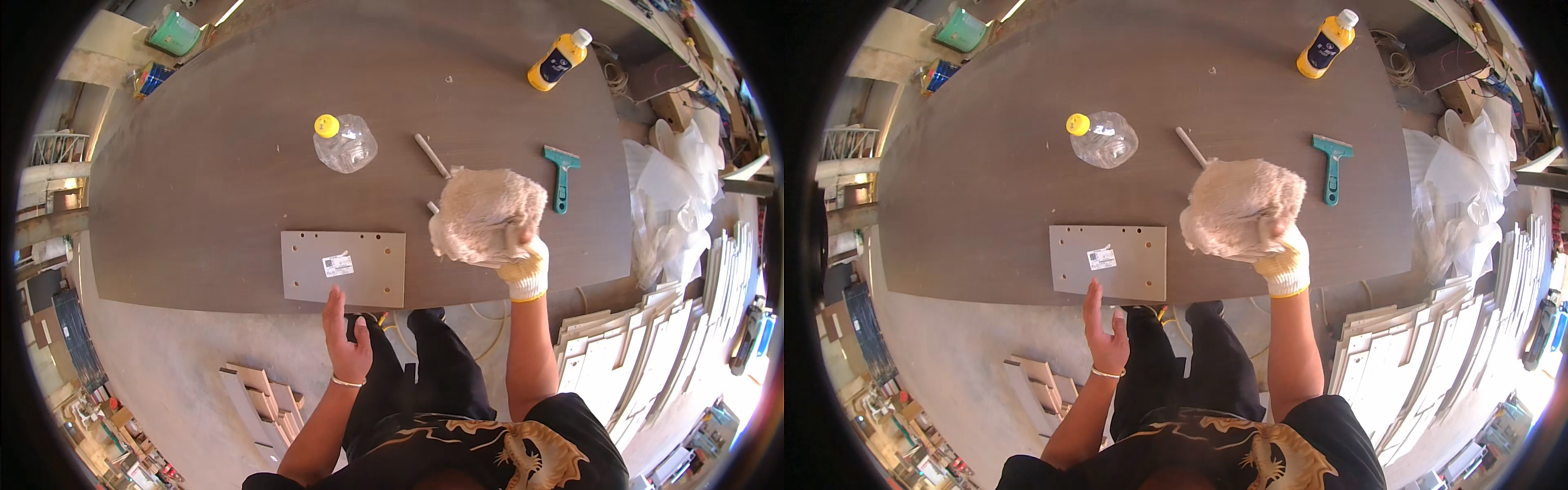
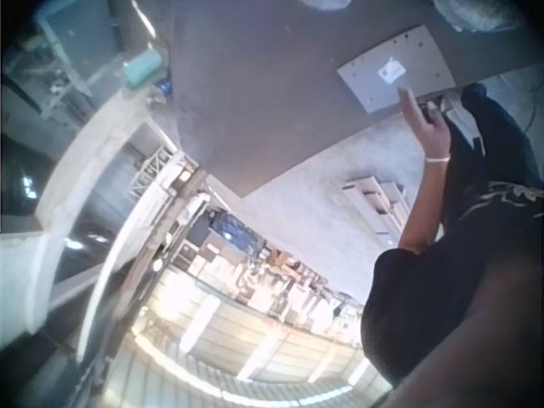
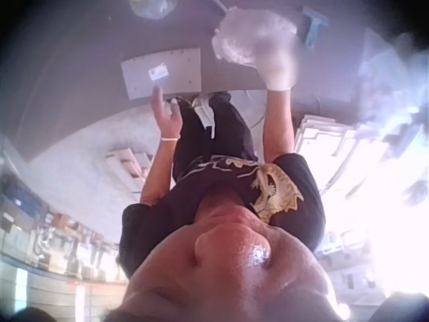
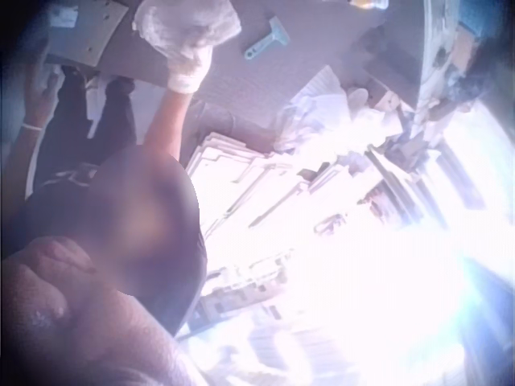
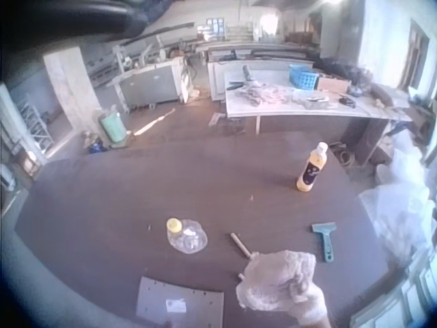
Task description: The person cleans a metal plate with a cloth, scrapes it with a scraper, and applies a substance from a bottle. The person then uses a small cylindrical object to rub the holes in the plate.
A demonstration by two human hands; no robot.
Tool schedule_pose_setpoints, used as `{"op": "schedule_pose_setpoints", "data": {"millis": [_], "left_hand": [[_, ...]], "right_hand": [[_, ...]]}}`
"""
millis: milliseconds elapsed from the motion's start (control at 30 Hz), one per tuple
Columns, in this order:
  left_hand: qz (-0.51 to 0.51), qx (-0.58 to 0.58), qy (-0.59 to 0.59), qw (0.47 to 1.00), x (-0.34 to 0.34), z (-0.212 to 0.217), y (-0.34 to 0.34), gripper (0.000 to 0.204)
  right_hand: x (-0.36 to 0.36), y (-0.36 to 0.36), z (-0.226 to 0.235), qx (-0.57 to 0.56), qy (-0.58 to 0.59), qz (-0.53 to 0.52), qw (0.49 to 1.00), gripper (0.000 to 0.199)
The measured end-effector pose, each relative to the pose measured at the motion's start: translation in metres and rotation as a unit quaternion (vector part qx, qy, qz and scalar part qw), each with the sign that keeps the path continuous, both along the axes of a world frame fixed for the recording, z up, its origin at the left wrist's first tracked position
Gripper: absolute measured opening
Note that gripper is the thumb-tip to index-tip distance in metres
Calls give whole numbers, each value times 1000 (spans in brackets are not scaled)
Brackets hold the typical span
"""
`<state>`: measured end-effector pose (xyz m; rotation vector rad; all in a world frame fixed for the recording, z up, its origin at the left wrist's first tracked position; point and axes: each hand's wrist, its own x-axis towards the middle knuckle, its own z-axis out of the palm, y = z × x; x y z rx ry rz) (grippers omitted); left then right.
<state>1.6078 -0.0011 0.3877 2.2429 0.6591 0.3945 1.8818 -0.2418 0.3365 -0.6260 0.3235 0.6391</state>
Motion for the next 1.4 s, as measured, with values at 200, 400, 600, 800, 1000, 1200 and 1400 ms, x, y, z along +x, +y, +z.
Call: {"op": "schedule_pose_setpoints", "data": {"millis": [200, 400, 600, 800, 1000, 1200, 1400], "left_hand": [[-10, -28, -19, 999, 31, 6, 13, 55], [17, -66, -27, 997, 109, -14, 79, 66], [49, -28, -96, 994, 234, -44, 135, 85], [-42, 88, -91, 991, 257, -3, 176, 51], [-213, 445, -70, 867, 238, 66, 162, 38], [-195, 474, -79, 855, 222, 77, 167, 28], [-123, 376, -101, 913, 193, 40, 190, 49]], "right_hand": [[-18, 18, 9, 20, 98, 4, 995, 47], [-35, 19, 10, -9, 87, -45, 995, 45], [-25, 36, 18, -80, 35, 15, 996, 35], [-2, 81, 26, -65, 47, 28, 996, 24], [-6, 114, 31, 33, 75, 92, 992, 37], [-13, 144, 29, 75, 77, 129, 986, 55], [-8, 164, 33, 79, 80, 146, 983, 55]]}}
